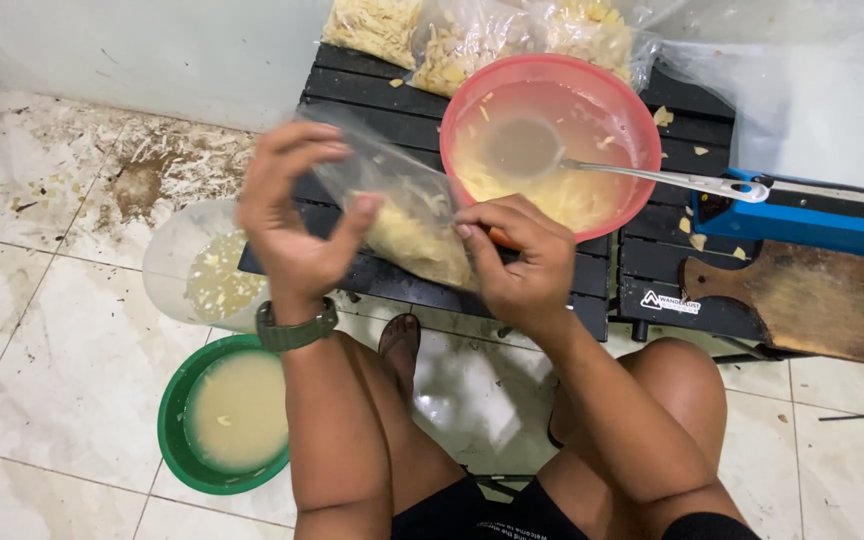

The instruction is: The person scoops shredded bamboo shoots from a water-filled bowl into a plastic bag using a slotted spoon and holds the bag to prepare it for sealing.

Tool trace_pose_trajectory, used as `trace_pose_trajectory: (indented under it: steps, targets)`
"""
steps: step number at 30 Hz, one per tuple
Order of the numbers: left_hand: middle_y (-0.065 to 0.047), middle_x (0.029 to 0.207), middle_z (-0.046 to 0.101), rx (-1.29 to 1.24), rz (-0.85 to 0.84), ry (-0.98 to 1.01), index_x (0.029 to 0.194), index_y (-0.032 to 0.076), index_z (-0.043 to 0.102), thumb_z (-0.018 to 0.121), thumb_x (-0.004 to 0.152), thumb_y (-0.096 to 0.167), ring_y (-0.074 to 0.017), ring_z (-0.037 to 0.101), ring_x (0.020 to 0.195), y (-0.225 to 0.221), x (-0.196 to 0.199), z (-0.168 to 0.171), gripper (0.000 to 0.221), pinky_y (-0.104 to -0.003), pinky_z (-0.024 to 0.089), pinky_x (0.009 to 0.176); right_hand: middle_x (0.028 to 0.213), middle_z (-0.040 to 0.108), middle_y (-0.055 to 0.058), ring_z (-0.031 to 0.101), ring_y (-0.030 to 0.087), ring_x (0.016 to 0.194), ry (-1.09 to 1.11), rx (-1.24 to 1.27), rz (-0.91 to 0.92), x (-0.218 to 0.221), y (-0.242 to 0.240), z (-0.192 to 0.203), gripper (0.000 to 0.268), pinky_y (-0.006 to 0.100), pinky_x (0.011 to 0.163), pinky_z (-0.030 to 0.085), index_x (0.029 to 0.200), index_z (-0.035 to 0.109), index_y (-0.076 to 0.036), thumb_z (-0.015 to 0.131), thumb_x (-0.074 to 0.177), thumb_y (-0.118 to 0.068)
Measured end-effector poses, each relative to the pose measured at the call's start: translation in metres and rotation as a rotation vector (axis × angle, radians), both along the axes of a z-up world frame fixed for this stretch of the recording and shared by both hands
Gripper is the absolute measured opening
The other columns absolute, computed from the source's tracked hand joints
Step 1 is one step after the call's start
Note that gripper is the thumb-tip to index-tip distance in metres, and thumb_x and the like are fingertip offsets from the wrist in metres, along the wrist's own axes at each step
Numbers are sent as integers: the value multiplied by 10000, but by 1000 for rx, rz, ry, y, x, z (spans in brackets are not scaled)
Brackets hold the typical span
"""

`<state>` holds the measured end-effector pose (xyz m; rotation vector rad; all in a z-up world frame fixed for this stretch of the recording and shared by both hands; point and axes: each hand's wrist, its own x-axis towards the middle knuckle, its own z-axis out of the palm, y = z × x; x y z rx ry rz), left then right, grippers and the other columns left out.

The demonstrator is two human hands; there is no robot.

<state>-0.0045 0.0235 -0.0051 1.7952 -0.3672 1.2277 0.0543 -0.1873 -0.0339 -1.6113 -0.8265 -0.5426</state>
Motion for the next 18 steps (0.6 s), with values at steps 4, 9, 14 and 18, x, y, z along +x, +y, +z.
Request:
trace_pose_trajectory:
  steps: [4,9,14,18]
  targets:
    - [-182,1244,569,-116,37,-120,1229,-3,629,813,902,324,-326,511,1250,17,-12,-5,498,-493,438,1136,772,705,123,681,225,705,-35,97,-24,12,-21,12,70,343,711,571,919,737,-7,728,932,61]
    - [-106,1440,484,-92,19,201,1525,67,489,812,974,409,-238,518,1303,7,-22,-11,725,-435,447,1109,768,653,190,648,249,687,-123,168,-90,20,-39,8,81,360,681,555,933,722,60,782,927,114]
    - [-403,1352,595,-73,-294,1020,1449,-82,533,702,820,689,-574,609,1226,-25,-2,-4,1009,-612,524,1016,834,587,169,575,196,757,-104,317,-20,34,-57,9,187,353,719,539,1013,653,100,723,1033,-72]
    - [-328,1202,705,-235,-497,970,1386,-83,602,724,915,478,-343,688,1092,-33,20,-44,743,-449,614,886,786,556,76,569,102,656,62,520,-34,49,-55,1,140,252,666,529,1088,609,49,676,1054,-69]
